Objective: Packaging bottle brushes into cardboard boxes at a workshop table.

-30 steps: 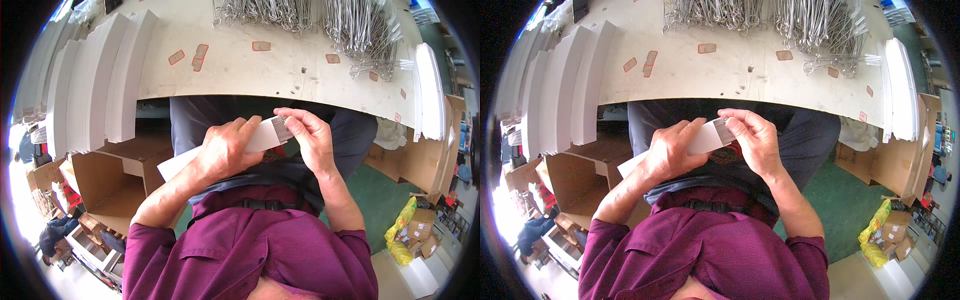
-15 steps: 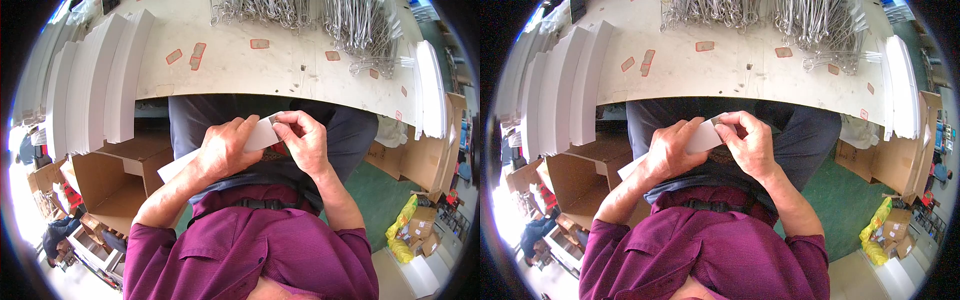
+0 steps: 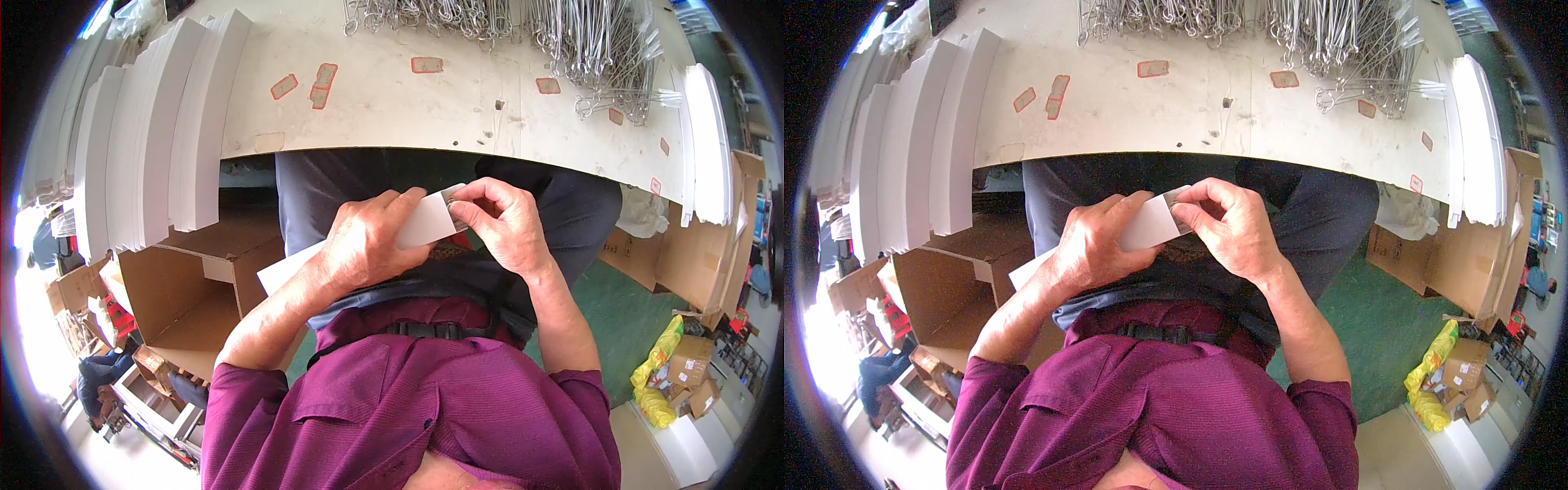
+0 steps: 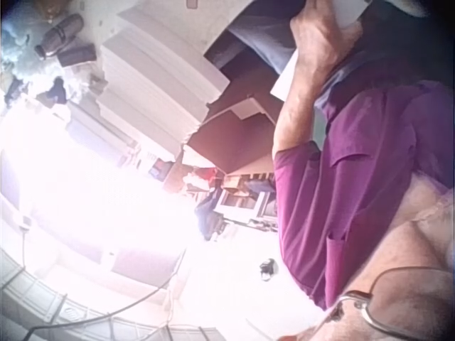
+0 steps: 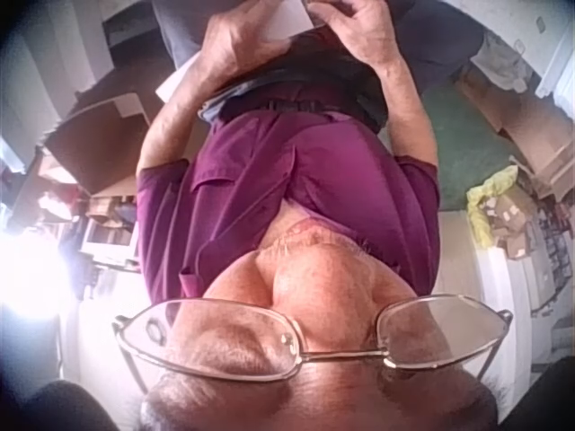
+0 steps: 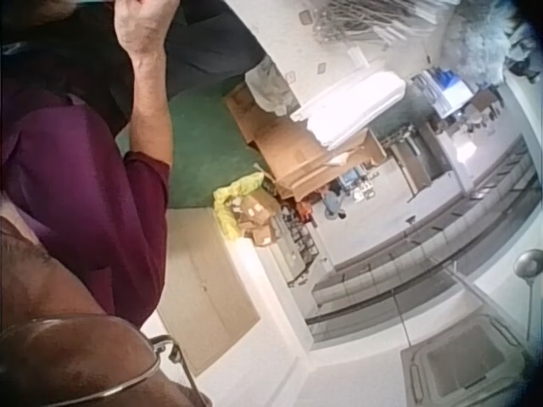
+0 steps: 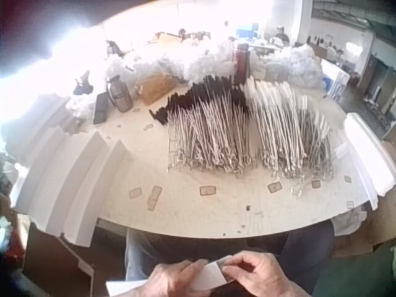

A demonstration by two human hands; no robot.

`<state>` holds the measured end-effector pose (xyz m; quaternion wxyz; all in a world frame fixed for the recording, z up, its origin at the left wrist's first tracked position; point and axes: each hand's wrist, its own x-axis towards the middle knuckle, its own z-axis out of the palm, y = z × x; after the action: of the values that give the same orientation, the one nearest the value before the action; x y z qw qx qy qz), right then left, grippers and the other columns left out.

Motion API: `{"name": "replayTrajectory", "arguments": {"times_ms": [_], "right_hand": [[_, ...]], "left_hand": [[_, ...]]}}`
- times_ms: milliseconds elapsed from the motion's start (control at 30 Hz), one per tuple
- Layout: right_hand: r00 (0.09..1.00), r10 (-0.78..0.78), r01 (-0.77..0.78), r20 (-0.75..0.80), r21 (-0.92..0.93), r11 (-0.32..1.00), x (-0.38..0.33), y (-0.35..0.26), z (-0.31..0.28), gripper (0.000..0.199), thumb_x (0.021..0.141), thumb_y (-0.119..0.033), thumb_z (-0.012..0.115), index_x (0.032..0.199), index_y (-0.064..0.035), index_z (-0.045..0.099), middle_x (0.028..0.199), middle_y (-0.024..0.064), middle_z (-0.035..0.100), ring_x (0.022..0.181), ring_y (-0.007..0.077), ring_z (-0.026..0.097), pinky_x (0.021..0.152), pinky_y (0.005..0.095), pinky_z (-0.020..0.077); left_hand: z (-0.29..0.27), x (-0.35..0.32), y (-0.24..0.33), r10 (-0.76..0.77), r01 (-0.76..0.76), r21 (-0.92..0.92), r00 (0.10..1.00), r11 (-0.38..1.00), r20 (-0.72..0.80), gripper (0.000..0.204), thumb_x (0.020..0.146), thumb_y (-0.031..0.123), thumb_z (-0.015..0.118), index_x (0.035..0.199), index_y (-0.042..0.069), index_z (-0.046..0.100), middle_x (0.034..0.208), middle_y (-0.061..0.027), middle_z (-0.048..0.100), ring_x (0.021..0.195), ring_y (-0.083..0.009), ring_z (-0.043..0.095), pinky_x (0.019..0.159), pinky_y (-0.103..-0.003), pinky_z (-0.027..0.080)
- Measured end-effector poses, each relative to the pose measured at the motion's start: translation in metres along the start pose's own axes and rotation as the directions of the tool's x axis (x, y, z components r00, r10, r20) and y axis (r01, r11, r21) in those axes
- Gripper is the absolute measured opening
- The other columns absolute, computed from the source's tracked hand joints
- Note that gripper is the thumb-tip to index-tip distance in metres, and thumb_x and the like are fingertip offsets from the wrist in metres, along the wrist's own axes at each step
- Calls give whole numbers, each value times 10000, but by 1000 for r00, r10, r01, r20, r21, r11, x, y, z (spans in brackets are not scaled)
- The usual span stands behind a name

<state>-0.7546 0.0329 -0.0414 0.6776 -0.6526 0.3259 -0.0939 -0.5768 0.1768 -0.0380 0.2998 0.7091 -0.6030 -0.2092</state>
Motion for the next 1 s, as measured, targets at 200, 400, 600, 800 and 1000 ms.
{"name": "replayTrajectory", "arguments": {"times_ms": [200, 400, 600, 800, 1000], "right_hand": [[1000, 17, -21, -16, -298, 954, 3, -9, 0, 105, 921, -13, 737, 1008, 39, 709, 884, 79, 741, 815, 87, 685, 706, 257, 557], [963, -266, 268, 38, -197, 943, -1, -1, -3, 142, 972, -88, 692, 1036, 34, 727, 999, 152, 737, 811, 162, 703, 712, 288, 552], [977, -213, 212, 15, 38, 977, -15, -3, -8, 213, 1004, -57, 639, 1187, 24, 712, 1106, 145, 735, 951, 180, 726, 839, 280, 564], [953, -278, 269, -122, -83, 959, -18, 4, 13, 230, 1022, -25, 608, 1230, 27, 691, 960, 103, 763, 831, 144, 728, 751, 270, 579], [981, -19, 69, -195, 251, 966, -23, 1, 24, 247, 997, -24, 658, 1239, 26, 666, 927, 81, 752, 780, 99, 703, 694, 253, 568]], "left_hand": [[3, 1, -1, 33, -33, 7, 999, 999, 2, 564, 720, 190, 868, 1208, 29, 637, 879, -181, 715, 767, -372, 733, 653, -458, 611], [-1, 3, 0, -11, 11, 27, 1000, 1000, 8, 569, 739, 187, 857, 1239, 40, 630, 894, -179, 716, 777, -373, 736, 661, -456, 614], [-15, 9, 5, -88, 95, -90, 993, 991, 73, 737, 751, 156, 849, 1414, 90, 535, 1087, -227, 713, 954, -393, 737, 795, -452, 617], [-14, 12, 11, -111, 142, -234, 984, 962, 141, 774, 753, 115, 823, 1455, 119, 496, 1166, -236, 698, 1040, -387, 723, 870, -445, 605], [-10, 8, 13, -103, 127, -194, 987, 973, 126, 716, 748, 121, 793, 1402, 127, 503, 1095, -211, 694, 958, -413, 718, 792, -467, 612]]}}
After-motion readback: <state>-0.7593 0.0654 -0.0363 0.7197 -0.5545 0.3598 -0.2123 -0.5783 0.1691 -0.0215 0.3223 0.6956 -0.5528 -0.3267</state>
